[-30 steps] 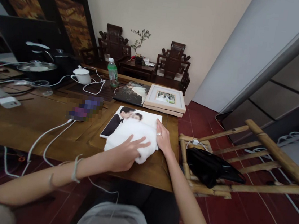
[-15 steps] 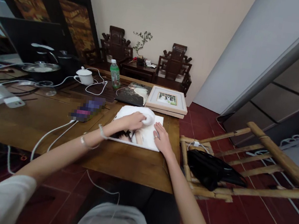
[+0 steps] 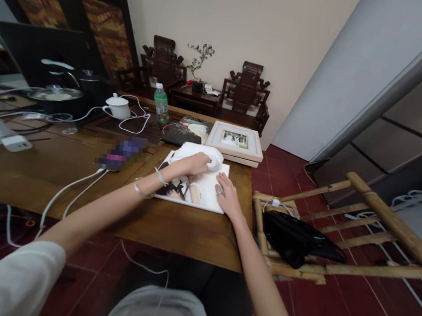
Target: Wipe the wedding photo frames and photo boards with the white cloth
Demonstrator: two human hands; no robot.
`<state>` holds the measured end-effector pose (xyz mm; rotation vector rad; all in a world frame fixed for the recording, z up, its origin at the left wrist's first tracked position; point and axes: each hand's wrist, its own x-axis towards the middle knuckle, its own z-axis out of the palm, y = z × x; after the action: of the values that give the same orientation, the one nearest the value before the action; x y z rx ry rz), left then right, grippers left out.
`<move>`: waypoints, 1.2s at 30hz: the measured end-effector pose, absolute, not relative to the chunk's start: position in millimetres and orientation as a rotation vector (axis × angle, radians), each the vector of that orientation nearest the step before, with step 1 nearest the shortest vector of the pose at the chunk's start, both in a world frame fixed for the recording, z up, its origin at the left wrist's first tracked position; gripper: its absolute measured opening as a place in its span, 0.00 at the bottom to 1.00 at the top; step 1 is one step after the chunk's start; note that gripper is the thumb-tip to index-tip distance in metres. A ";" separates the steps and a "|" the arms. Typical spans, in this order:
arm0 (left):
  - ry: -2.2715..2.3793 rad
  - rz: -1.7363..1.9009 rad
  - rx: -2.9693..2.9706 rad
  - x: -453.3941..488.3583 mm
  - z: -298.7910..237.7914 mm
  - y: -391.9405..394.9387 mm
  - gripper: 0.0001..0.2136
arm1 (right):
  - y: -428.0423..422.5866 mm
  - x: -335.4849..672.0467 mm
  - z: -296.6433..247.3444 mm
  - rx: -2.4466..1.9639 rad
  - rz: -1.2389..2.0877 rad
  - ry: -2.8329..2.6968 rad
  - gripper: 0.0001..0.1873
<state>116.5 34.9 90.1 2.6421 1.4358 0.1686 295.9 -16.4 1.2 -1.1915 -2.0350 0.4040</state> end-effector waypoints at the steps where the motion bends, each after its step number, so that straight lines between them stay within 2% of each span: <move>1: 1.470 0.177 2.631 103.5 86.1 36.0 0.14 | -16.1 296.1 0.2 -1.191 0.415 -2.024 0.21; 12: 1.708 0.257 2.563 1.0 60.8 20.2 0.16 | -17.8 296.4 2.7 -1.228 0.400 -2.022 0.21; 19: 1.553 0.154 2.674 5.6 54.7 -71.3 0.16 | -17.3 296.1 0.9 -1.216 0.397 -2.019 0.22; 25: 1.352 0.071 2.685 14.0 63.5 -136.0 0.22 | -18.5 295.0 2.4 -1.190 0.423 -1.989 0.21; 29: 1.348 0.066 2.697 22.5 66.0 -116.6 0.18 | -18.6 295.5 3.0 -1.190 0.428 -1.986 0.21; 36: 1.455 0.071 2.684 32.4 67.4 -13.7 0.15 | -19.5 296.5 4.1 -1.207 0.432 -2.007 0.21</move>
<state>32.4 -13.7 67.4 2.6838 1.4551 0.0706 296.5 -19.5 4.1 -1.2066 -2.0071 0.4322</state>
